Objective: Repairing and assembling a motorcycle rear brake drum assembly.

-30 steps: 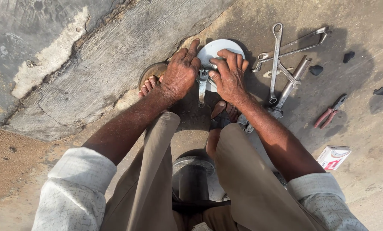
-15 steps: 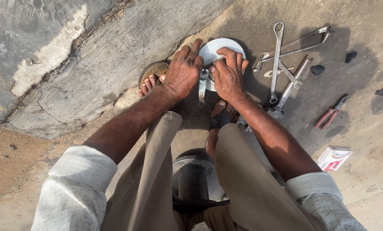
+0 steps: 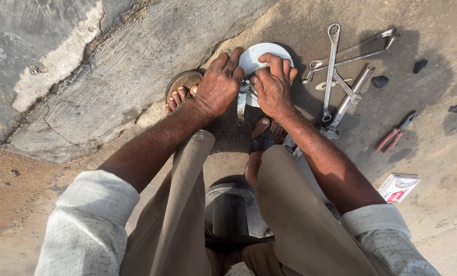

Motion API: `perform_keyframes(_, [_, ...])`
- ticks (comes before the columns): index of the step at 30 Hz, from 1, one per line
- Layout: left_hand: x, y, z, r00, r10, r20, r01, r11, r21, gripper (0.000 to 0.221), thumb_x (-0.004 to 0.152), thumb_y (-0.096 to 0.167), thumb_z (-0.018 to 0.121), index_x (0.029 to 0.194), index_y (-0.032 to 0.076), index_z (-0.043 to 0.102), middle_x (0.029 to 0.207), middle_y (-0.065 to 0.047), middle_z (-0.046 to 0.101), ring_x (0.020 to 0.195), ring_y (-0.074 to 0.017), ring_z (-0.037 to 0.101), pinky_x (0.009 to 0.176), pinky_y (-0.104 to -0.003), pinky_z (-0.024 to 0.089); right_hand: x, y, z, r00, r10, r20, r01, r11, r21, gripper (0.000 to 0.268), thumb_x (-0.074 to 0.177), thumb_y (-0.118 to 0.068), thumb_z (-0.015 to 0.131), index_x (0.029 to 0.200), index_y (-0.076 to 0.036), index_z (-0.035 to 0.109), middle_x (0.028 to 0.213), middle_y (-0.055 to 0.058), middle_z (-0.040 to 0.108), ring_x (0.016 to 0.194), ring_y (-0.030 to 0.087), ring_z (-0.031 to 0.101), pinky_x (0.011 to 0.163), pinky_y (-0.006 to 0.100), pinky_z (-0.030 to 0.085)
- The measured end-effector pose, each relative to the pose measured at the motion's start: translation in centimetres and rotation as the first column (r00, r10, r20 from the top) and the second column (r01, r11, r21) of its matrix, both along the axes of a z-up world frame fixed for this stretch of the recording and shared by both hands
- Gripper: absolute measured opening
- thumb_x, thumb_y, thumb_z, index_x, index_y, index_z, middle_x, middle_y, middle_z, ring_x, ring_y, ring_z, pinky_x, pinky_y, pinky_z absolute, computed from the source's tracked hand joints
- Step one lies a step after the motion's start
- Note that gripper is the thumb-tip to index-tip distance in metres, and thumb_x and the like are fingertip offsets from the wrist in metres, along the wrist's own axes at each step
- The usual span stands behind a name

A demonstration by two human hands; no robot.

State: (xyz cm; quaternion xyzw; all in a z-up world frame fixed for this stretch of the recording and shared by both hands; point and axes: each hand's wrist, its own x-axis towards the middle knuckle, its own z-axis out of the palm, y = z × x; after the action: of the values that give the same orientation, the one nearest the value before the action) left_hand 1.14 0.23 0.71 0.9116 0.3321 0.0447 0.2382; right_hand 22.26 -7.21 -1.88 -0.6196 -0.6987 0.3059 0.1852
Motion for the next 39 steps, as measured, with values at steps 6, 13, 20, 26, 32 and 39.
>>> perform_keyframes(6, [0.1,0.2,-0.9,0.996,0.083,0.023,-0.082,0.996,-0.017,0.029,0.078,0.003,0.072,0.105,-0.01,0.069,0.155,-0.031,0.04,0.124,-0.0379,0.054,0.098,-0.048,0.052,0.2,1.5,2.4,0.998,0.057,0.028,-0.058,0.997,0.044,0.021,0.1,-0.017,0.074,0.113,-0.001,0.07,0.141,0.009,0.049,0.126,0.029,0.042,0.103,0.052,0.029])
perform_keyframes(13, [-0.1,-0.3,-1.1,0.998,0.038,0.042,-0.034,0.996,-0.079,0.024,0.081,0.004,0.071,0.102,-0.008,0.068,0.156,-0.027,0.039,0.131,-0.0379,0.053,0.11,-0.048,0.052,-0.3,0.6,2.1,0.996,0.04,0.075,-0.042,0.999,0.021,0.013,0.1,-0.016,0.072,0.101,-0.003,0.069,0.143,0.009,0.048,0.125,0.028,0.043,0.104,0.051,0.03])
perform_keyframes(20, [-0.5,0.4,0.3,0.992,0.103,0.067,-0.096,0.991,-0.091,0.026,0.078,0.002,0.07,0.102,-0.009,0.07,0.156,-0.03,0.039,0.124,-0.0383,0.053,0.099,-0.048,0.053,0.2,0.9,2.2,0.997,0.051,0.051,-0.053,0.998,0.028,0.016,0.104,-0.02,0.07,0.108,-0.004,0.07,0.142,0.009,0.048,0.125,0.029,0.041,0.104,0.051,0.028])
perform_keyframes(26, [-0.8,0.5,-0.5,0.999,-0.012,0.043,0.014,0.999,-0.051,0.026,0.081,0.004,0.072,0.102,-0.011,0.07,0.151,-0.029,0.047,0.121,-0.036,0.056,0.103,-0.045,0.053,-0.5,0.7,1.7,0.999,0.036,0.042,-0.037,0.999,0.038,0.015,0.101,-0.018,0.071,0.105,-0.004,0.071,0.141,0.009,0.048,0.125,0.028,0.039,0.104,0.052,0.028])
perform_keyframes(32, [-1.0,-0.2,-0.1,0.994,-0.062,0.094,0.052,0.993,0.107,0.029,0.079,0.004,0.07,0.101,-0.015,0.069,0.143,-0.035,0.052,0.118,-0.0367,0.057,0.104,-0.043,0.053,-1.4,0.6,1.3,0.998,-0.009,0.056,0.006,0.998,0.056,0.012,0.103,-0.013,0.067,0.102,-0.002,0.069,0.139,0.01,0.048,0.125,0.029,0.038,0.104,0.052,0.028])
perform_keyframes(39, [-0.7,0.1,1.3,0.98,-0.055,0.19,0.034,0.993,0.112,0.024,0.083,0.004,0.069,0.1,-0.014,0.068,0.151,-0.034,0.047,0.122,-0.038,0.057,0.104,-0.048,0.052,-1.1,0.3,1.6,0.994,-0.036,0.102,0.031,0.998,0.046,0.011,0.103,-0.012,0.068,0.097,-0.002,0.067,0.136,0.007,0.051,0.124,0.027,0.04,0.103,0.05,0.027])
